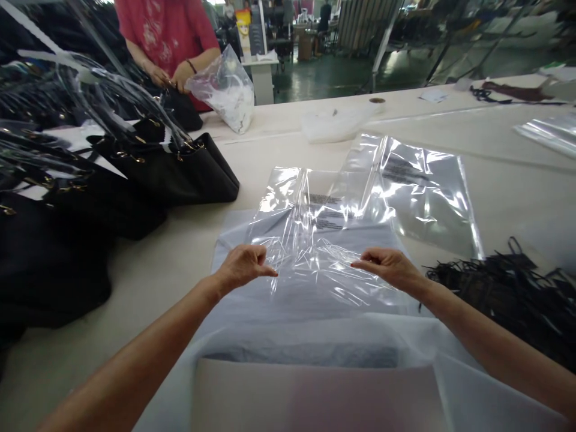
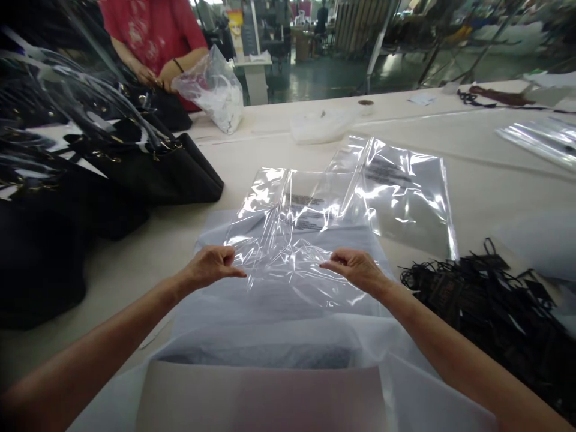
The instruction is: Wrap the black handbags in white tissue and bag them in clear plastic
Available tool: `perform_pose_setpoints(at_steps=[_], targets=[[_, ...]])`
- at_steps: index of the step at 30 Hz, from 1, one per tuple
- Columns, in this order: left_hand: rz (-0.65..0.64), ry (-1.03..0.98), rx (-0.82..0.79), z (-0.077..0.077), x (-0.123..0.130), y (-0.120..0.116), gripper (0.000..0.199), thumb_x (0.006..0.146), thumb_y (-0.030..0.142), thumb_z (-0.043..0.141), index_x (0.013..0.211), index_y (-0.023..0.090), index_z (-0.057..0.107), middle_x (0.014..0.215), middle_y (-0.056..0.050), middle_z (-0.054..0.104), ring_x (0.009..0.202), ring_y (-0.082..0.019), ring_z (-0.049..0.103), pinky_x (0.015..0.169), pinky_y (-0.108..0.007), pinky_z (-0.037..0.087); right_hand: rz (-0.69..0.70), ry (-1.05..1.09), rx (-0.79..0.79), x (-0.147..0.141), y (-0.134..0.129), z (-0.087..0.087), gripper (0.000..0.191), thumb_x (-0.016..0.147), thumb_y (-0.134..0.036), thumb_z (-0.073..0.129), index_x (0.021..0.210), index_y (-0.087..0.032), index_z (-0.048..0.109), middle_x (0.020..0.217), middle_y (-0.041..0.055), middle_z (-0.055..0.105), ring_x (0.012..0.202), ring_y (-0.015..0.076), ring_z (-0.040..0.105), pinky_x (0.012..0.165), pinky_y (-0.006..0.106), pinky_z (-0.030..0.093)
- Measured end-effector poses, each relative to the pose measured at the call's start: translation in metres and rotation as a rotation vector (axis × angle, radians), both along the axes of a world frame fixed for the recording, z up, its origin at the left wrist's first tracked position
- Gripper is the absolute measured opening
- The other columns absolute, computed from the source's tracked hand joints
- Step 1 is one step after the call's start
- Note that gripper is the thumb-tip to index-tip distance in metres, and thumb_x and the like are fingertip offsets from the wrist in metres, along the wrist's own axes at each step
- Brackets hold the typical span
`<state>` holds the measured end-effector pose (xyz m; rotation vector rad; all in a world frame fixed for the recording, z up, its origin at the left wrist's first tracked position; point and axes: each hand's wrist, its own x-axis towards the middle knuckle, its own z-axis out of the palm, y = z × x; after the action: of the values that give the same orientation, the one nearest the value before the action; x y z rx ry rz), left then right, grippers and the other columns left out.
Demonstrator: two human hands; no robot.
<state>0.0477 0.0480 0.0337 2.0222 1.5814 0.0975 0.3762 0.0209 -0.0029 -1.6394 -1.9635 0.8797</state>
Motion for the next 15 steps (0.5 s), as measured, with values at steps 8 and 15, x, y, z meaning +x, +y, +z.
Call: perform_pose_setpoints(at_steps=[8,15], targets=[[-0.18,0.251,0.093,-0.001,0.002,-0.007,0.031,0.077,0.047,0.062,0.066,0.018,0.057,0.054,0.003,0.052,0.054,-0.013,0.048,0.052,-0.024,0.025,0.353,-0.5,0.432,0.016,-0.003,-0.012,0.021,0.084,-0.038,0.057,0.075,-0.02,0.063,0.068,0.0025,0.06,0.058,0.0126,0.051,0.054,0.023,0.033],[-0.19,0.666,0.389,-0.015,-0.05,-0.022,0.03,0.077,0.001,0.034,0.079,0.013,0.062,0.075,-0.012,0.064,0.07,-0.024,0.061,0.058,-0.029,0.036,0.129,-0.76,0.408,0.057,-0.034,-0.032,0.022,0.083,-0.014,0.043,0.072,-0.018,0.062,0.068,0.0063,0.061,0.059,0.0147,0.054,0.053,0.025,0.032]])
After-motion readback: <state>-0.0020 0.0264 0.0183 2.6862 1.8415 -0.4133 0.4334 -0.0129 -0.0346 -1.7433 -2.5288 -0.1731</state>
